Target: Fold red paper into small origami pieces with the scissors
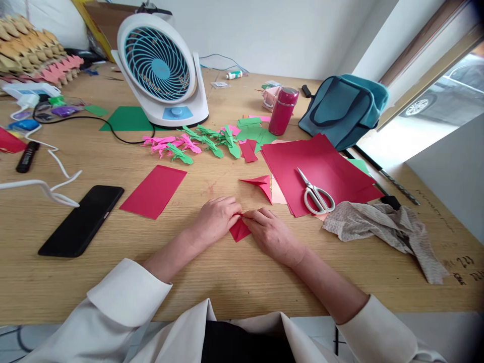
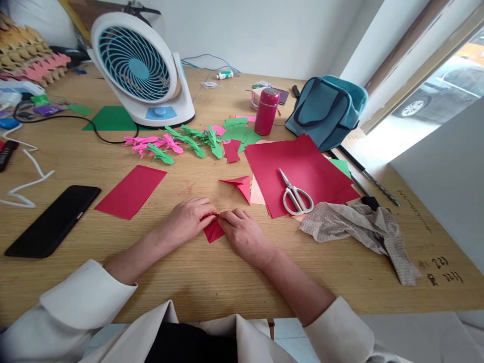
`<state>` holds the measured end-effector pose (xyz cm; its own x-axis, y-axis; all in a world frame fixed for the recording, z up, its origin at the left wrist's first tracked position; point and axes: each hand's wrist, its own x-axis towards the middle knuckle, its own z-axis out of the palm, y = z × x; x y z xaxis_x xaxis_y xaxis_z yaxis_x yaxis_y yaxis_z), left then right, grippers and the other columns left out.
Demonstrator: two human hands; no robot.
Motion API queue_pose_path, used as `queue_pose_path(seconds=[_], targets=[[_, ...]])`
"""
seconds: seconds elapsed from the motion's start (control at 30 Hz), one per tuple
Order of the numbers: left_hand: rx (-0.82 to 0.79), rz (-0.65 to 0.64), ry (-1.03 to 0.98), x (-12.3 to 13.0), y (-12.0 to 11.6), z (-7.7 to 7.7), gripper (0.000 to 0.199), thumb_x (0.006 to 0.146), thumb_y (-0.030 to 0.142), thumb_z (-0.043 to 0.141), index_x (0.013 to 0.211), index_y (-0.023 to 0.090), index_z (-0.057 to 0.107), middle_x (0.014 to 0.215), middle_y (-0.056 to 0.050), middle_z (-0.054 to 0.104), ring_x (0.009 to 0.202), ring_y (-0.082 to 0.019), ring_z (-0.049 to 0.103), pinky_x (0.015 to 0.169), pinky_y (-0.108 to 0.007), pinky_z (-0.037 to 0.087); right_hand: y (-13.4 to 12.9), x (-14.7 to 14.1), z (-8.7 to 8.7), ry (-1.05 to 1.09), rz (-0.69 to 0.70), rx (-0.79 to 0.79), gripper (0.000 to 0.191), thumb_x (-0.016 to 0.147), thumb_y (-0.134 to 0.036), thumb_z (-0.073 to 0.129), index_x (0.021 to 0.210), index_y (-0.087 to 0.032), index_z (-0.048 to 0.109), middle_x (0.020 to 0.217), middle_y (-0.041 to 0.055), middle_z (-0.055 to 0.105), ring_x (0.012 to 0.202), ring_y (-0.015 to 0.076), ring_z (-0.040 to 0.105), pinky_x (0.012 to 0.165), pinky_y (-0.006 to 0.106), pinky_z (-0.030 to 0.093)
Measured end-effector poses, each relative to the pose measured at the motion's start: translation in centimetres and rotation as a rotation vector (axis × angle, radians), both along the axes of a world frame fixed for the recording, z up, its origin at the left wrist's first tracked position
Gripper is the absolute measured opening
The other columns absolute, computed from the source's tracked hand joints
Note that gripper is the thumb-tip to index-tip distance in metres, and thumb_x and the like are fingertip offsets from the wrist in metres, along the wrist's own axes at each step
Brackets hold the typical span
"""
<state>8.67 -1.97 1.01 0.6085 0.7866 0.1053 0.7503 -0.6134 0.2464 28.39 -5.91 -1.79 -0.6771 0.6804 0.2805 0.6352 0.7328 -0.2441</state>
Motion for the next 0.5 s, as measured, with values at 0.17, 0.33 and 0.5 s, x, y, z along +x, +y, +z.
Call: queue_pose_path(seconds=[0.17,0.33,0.5], targets=[[0.028,-0.007,0.011,-0.15,-0.01,0.24,0.006,0.087,0.020,0.062,0.084,0.019,0.067,0.085,-0.003,0.063,0.083,-0.020,0.061,0.073,-0.030,0.044,0.03,0.03,0.21,-0.019,0.010,0.007,0.026,0.098,-0.013,0.041,0.114,-0.015,0.062,0.123,0.0123,0.060,0.093,0.0227,0.053,0.084,0.041,0.051],[-0.093,0.013,-0.108,-0.71,0.01,0.10,0.010,0.088,0.014,0.059,0.089,0.020,0.068,0.089,-0.002,0.064,0.083,-0.017,0.063,0.073,-0.026,0.045,0.01,0.11,0.16,-0.034,0.009,0.009,0.028,0.098,-0.013,0.042,0.119,-0.015,0.060,0.122,0.0125,0.061,0.095,0.0230,0.052,0.084,0.041,0.050],[-0.092,0.038,-0.078,-0.74,-0.03,0.02,0.012,0.089,0.016,0.059,0.089,0.020,0.070,0.088,-0.002,0.064,0.080,-0.017,0.063,0.071,-0.026,0.045,0.03,0.10,0.04,-0.053,0.002,0.012,0.026,0.099,-0.014,0.043,0.119,-0.013,0.060,0.124,0.0117,0.061,0.096,0.0235,0.052,0.085,0.041,0.049]])
